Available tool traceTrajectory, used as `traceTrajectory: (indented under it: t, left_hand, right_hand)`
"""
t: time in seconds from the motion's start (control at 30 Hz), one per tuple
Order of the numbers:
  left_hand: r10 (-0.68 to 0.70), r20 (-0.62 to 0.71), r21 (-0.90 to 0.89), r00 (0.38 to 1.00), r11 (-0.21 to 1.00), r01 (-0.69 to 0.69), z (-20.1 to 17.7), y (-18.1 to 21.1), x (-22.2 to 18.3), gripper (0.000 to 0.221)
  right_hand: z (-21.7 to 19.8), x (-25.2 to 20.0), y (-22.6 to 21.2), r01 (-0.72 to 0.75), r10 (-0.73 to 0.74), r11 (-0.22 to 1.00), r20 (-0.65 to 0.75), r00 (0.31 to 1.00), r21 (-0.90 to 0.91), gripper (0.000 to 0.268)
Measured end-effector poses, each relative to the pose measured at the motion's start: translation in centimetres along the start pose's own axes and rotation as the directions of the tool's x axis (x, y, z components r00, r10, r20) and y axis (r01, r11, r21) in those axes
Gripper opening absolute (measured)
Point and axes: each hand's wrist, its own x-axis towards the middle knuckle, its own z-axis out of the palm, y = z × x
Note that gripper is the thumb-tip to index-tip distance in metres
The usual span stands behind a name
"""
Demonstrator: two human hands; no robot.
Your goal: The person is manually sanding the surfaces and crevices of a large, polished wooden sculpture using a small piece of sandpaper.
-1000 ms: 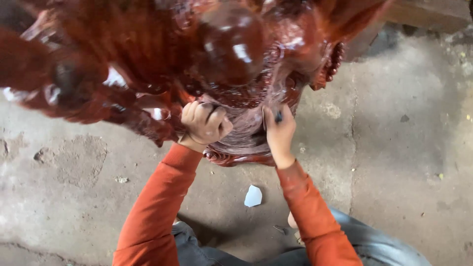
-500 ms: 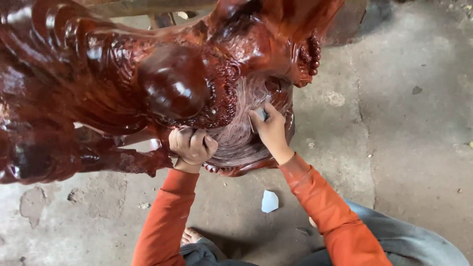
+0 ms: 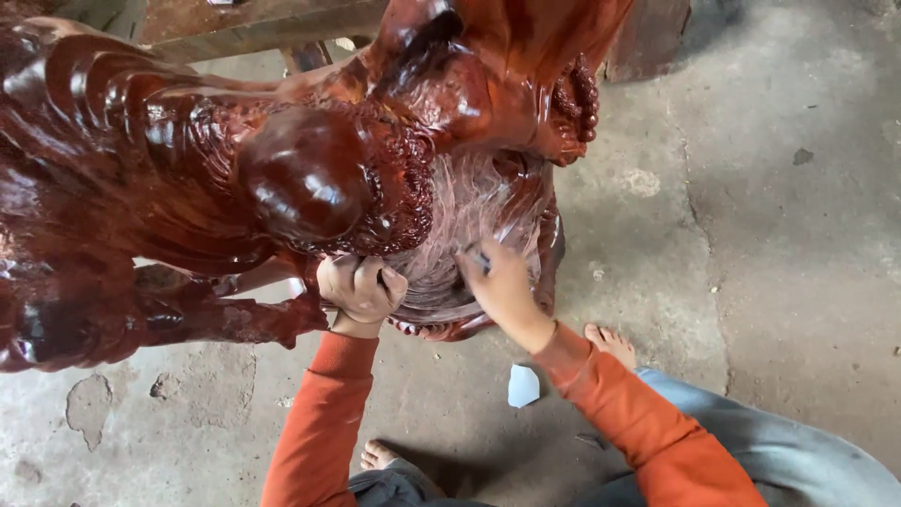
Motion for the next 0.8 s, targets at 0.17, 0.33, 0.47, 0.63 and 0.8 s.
traceTrajectory:
  t: [0.17, 0.33, 0.47, 0.63, 0.8]
  left_hand:
    - [-0.017, 0.000, -0.017, 1.000, 1.000, 0.017, -0.3, 0.3, 0.0, 0.013]
    - [0.016, -0.004, -0.003, 1.000, 1.000, -0.016, -0.2, -0.1, 0.2, 0.012]
    - [0.013, 0.011, 0.000, 1.000, 1.000, -0.013, -0.1, -0.2, -0.2, 0.012]
    - [0.028, -0.020, -0.014, 0.999, 1.000, -0.028, 0.1, -0.2, -0.1, 0.012]
    - [0.033, -0.023, 0.000, 0.999, 0.999, -0.033, 0.1, -0.3, -0.1, 0.013]
  right_hand:
    - [-1.3, 3.0, -0.6, -0.032, 0.036, 0.989, -0.022, 0.999, 0.143, 0.030]
    - [-2.0, 3.5, 3.1, -0.150, 0.163, 0.974, -0.067, 0.984, 0.170, 0.031]
    - [-1.8, 1.0, 2.7, -0.180, 0.206, 0.966, -0.126, 0.971, 0.187, 0.028]
    - [-0.1, 3.0, 4.7, -0.047, 0.061, 0.980, -0.068, 0.996, 0.196, 0.029]
    - [-0.4, 2.4, 3.7, 0.040, -0.028, 0.994, -0.107, 0.994, 0.105, 0.031]
